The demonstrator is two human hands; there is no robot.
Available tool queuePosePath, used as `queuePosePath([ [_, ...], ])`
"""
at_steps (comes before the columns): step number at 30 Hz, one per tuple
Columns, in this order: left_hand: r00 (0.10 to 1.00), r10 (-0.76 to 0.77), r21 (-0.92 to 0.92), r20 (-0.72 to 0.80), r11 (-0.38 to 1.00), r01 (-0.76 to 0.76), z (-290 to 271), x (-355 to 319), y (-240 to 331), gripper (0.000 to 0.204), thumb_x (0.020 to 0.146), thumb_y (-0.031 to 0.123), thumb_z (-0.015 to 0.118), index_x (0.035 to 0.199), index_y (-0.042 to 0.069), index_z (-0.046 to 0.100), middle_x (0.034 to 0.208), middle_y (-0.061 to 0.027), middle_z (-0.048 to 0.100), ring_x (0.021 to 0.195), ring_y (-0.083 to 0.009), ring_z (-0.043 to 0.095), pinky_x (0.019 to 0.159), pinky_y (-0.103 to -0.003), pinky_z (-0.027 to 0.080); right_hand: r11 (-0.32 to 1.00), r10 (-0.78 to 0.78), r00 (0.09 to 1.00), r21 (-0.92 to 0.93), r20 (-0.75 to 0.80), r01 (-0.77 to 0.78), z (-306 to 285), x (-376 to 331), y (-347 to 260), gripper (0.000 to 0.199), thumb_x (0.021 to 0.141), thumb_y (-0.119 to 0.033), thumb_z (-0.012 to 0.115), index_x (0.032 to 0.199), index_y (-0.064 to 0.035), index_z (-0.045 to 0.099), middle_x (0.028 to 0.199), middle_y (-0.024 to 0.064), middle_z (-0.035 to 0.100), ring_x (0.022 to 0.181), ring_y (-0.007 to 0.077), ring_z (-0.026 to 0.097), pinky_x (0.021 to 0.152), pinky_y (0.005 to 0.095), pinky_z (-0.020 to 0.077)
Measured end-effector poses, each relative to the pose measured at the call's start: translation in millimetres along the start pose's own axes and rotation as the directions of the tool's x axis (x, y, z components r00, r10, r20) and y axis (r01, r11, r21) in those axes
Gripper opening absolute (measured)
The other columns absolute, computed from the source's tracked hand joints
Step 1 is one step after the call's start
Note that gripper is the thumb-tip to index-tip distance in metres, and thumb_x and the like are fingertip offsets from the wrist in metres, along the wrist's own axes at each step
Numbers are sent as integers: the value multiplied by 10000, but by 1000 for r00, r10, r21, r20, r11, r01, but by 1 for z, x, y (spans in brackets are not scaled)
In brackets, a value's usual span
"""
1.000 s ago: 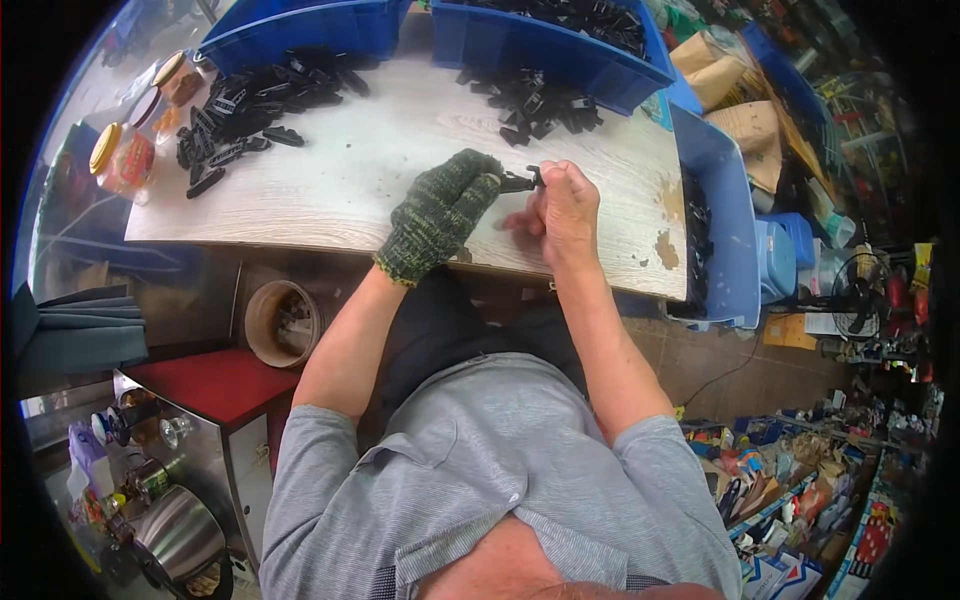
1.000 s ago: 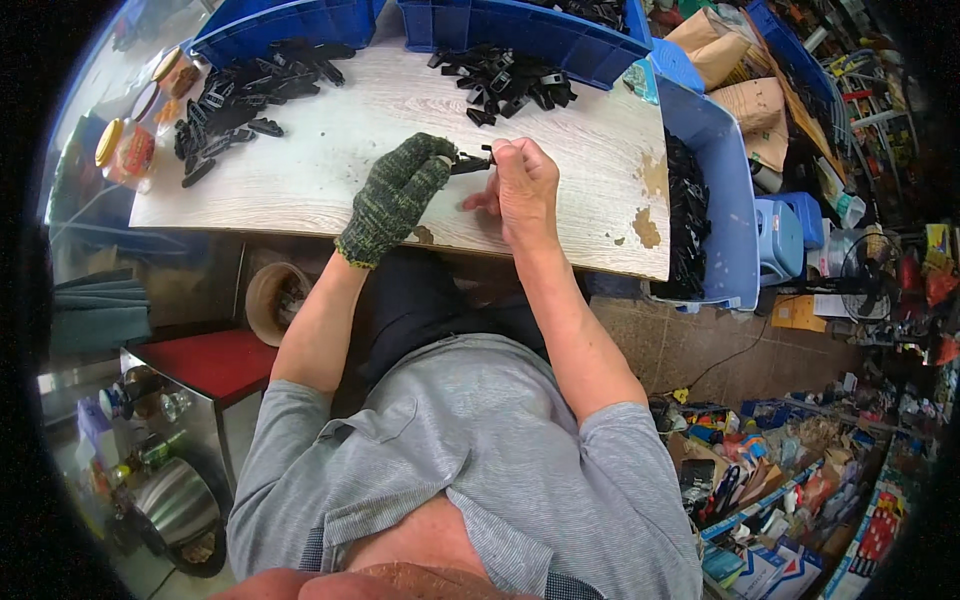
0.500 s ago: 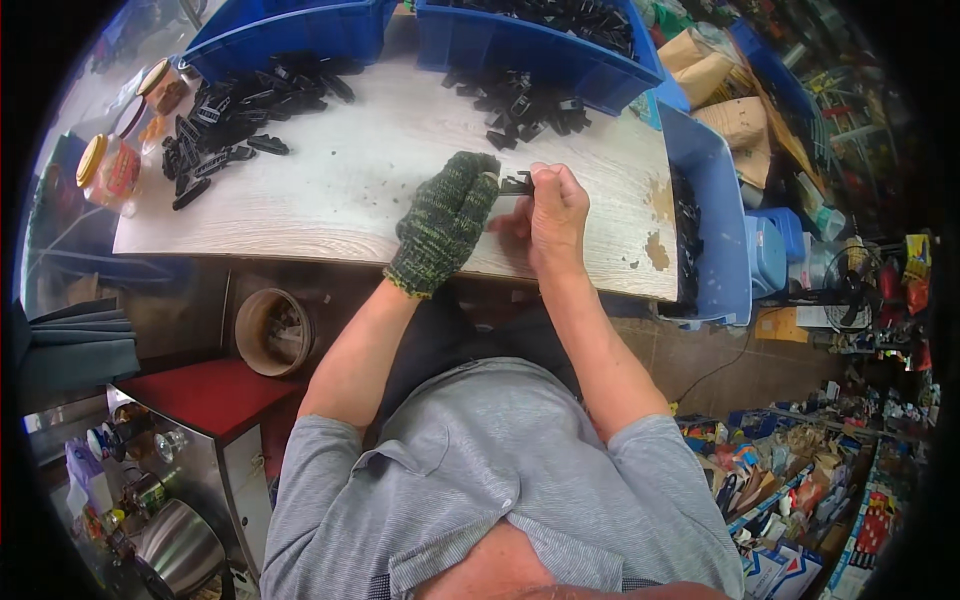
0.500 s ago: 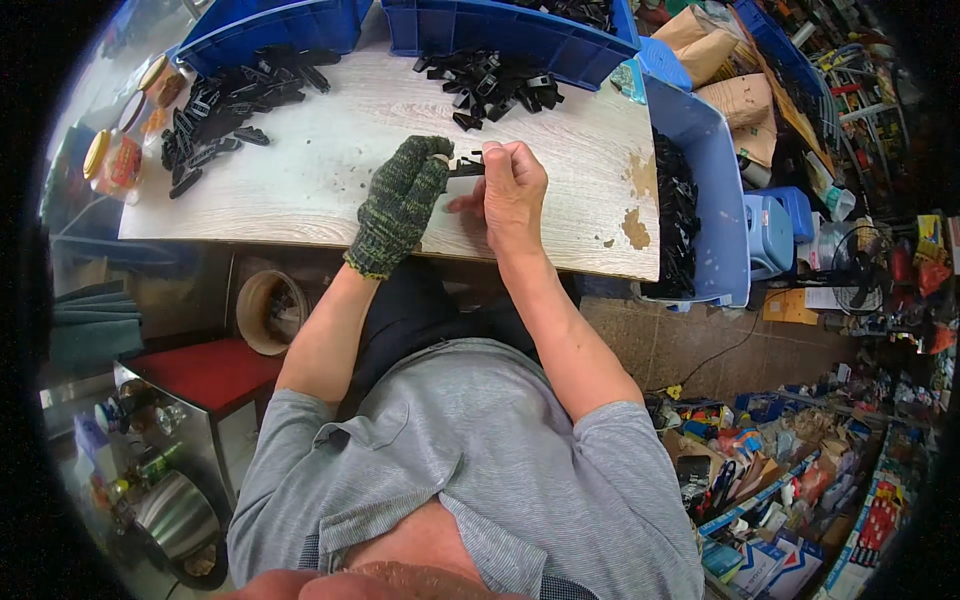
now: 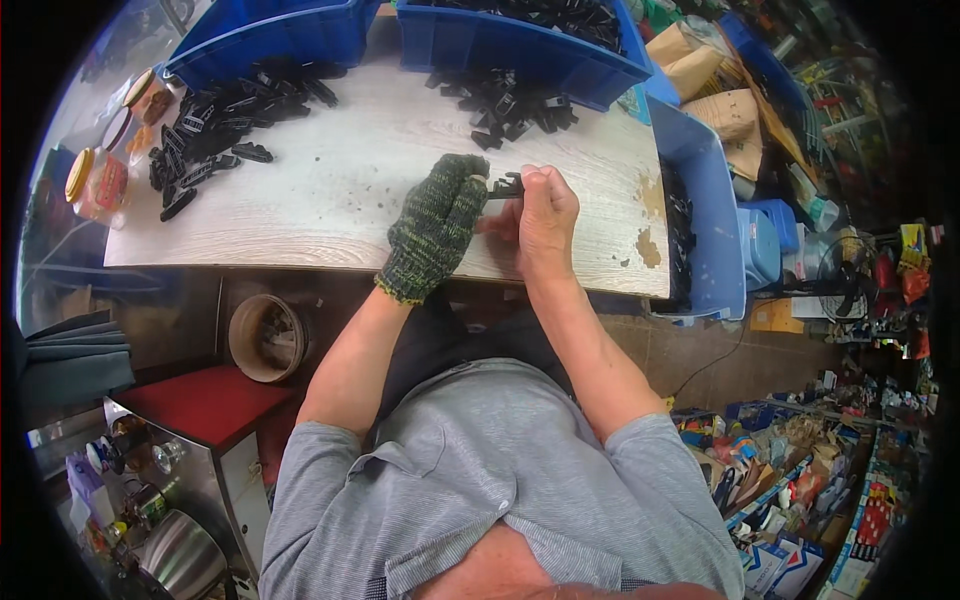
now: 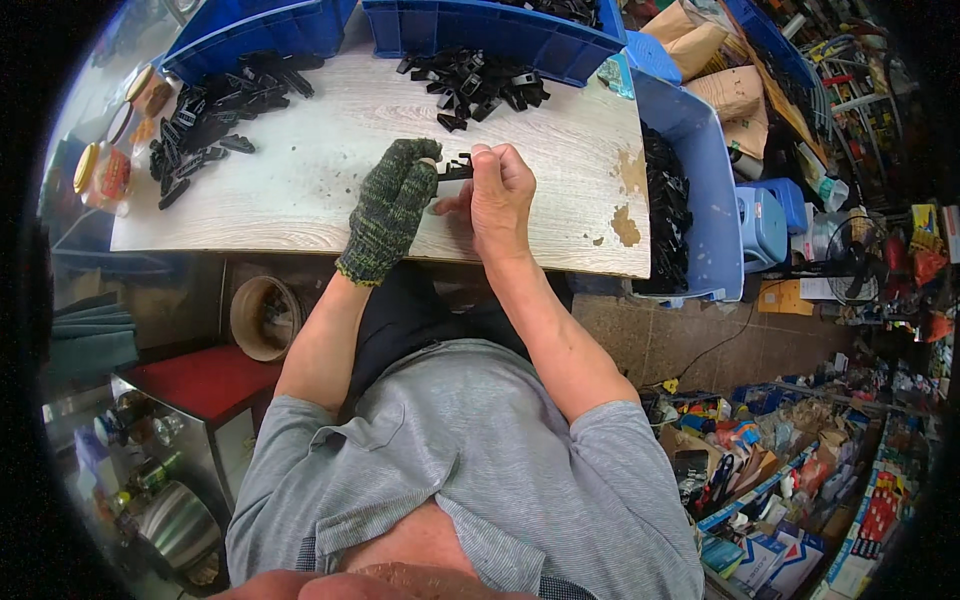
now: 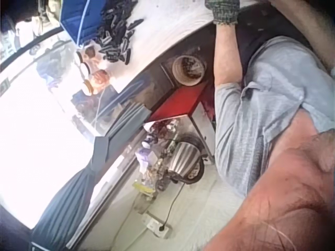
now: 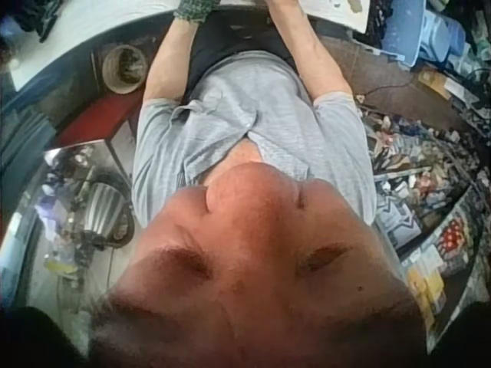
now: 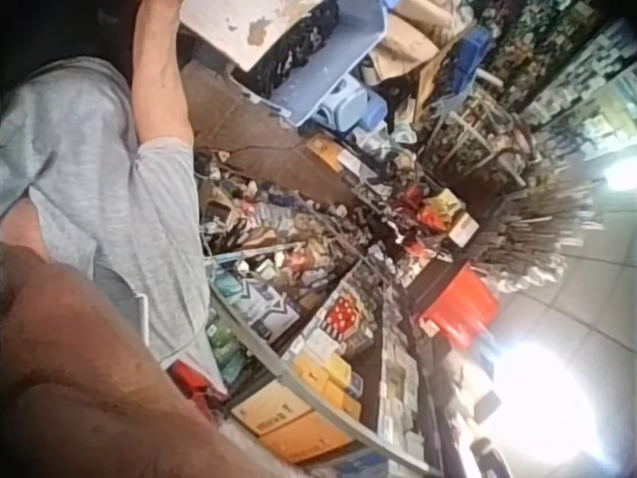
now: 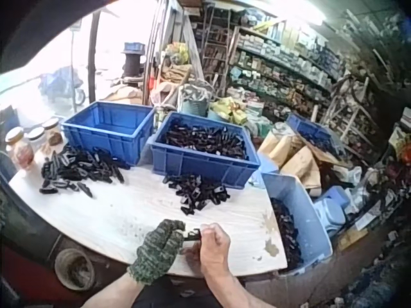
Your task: Manually assembling and sorting small black plastic mechanical components at a workstation.
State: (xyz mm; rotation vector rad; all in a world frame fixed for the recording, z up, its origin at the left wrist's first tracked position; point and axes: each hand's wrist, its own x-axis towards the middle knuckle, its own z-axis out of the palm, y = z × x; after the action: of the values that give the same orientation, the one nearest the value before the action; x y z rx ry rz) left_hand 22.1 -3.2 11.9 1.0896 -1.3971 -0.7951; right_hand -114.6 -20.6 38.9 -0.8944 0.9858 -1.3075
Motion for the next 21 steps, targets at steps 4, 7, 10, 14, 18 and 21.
queuePosePath([
  [4,995,94,29,-25,995,-93,8,1,-4,262,999,113,538,1241,21,575,1055,-59,640,869,-124,575,787,-290,496,983,-101,995,-158,-24,96,-4,0,4,254,958,-243,559,755,-96,521,670,-42,450,578,60,434,513,255,453],
  [7,993,-76,-70,-89,995,70,32,0,19,274,995,91,528,1255,14,564,1053,-63,643,887,-124,572,800,-289,495,955,-186,982,-239,-24,175,-10,5,8,268,955,-243,576,739,-94,524,668,-43,465,591,51,428,515,239,407],
  [10,992,-60,-11,-110,998,59,39,-1,15,276,992,91,532,1254,14,566,1057,-71,644,894,-129,576,808,-285,492,945,-229,973,-240,-6,221,-15,7,9,304,952,-251,603,714,-83,515,638,-25,490,562,51,420,474,241,370],
  [14,994,-97,-75,-46,993,93,35,0,2,281,973,160,549,1227,48,591,1098,-147,655,951,-271,620,828,-383,498,944,-264,964,-216,-30,251,-15,10,6,309,951,-248,599,704,-87,506,631,-25,479,520,64,416,446,249,354],
  [18,982,183,311,-54,937,-158,-2,23,-9,283,934,113,566,1208,71,623,1127,-153,663,965,-282,645,835,-384,515,998,60,985,-20,-163,-64,-18,11,-12,246,950,-217,557,757,-73,507,618,-9,451,458,96,404,437,298,427],
  [21,952,295,636,81,721,-277,-8,57,-9,278,911,96,571,1179,86,645,1108,-135,668,985,-270,640,844,-383,523,994,69,930,107,-360,-32,-51,35,-34,181,939,-197,512,844,-43,511,595,21,413,403,135,388,443,383,526],
])
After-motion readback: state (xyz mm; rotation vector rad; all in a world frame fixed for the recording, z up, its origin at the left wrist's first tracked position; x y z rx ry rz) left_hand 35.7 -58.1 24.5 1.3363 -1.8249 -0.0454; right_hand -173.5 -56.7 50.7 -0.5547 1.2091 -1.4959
